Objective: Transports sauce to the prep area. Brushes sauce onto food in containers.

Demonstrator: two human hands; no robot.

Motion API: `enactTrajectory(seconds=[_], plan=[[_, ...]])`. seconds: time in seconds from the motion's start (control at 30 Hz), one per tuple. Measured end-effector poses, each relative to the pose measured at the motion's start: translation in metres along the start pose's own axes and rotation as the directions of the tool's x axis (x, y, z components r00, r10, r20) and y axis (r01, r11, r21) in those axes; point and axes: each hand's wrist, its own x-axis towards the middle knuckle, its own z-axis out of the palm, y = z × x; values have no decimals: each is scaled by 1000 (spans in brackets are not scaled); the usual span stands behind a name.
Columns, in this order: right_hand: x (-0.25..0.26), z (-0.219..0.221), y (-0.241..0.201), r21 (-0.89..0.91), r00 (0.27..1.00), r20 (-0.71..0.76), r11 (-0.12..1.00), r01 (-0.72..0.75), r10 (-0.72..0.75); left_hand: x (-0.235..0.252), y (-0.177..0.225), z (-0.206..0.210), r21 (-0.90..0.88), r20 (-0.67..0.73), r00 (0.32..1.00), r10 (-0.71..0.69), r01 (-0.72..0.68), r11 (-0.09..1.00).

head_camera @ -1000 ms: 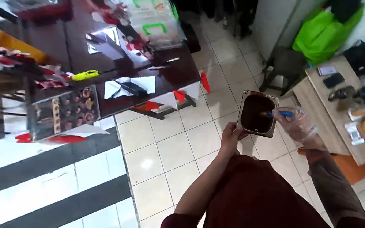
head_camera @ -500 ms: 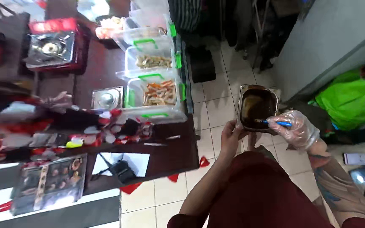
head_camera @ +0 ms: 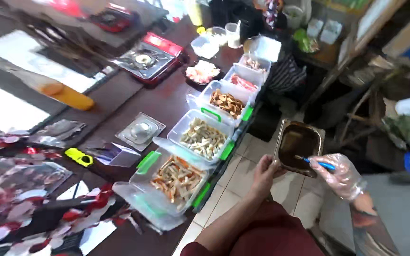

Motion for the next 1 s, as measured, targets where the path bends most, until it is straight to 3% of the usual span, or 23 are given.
enactTrajectory(seconds=[0.23,0.4,0.57,0.77,0.87,1.0], plan=[[211,-43,83,231,988,-72,961,151,-138,156,65,27,-21,-167,978,128,-134,991],[365,-23,109,324,978,-29,923,206,-208,243,115,22,70,-383,869,314,-312,948],[502,31,117,397,879,71,821,409,-472,312,145,-5,216,-617,665,421,-372,903],[627,113,89,551,714,183,672,494,-675,363,179,-33,328,-825,327,460,-385,863],[665,149,61,538,589,272,628,562,-761,383,193,-63,360,-876,138,462,-451,817],[689,198,23,442,425,431,597,670,-796,390,206,-98,423,-892,-29,451,-402,812]])
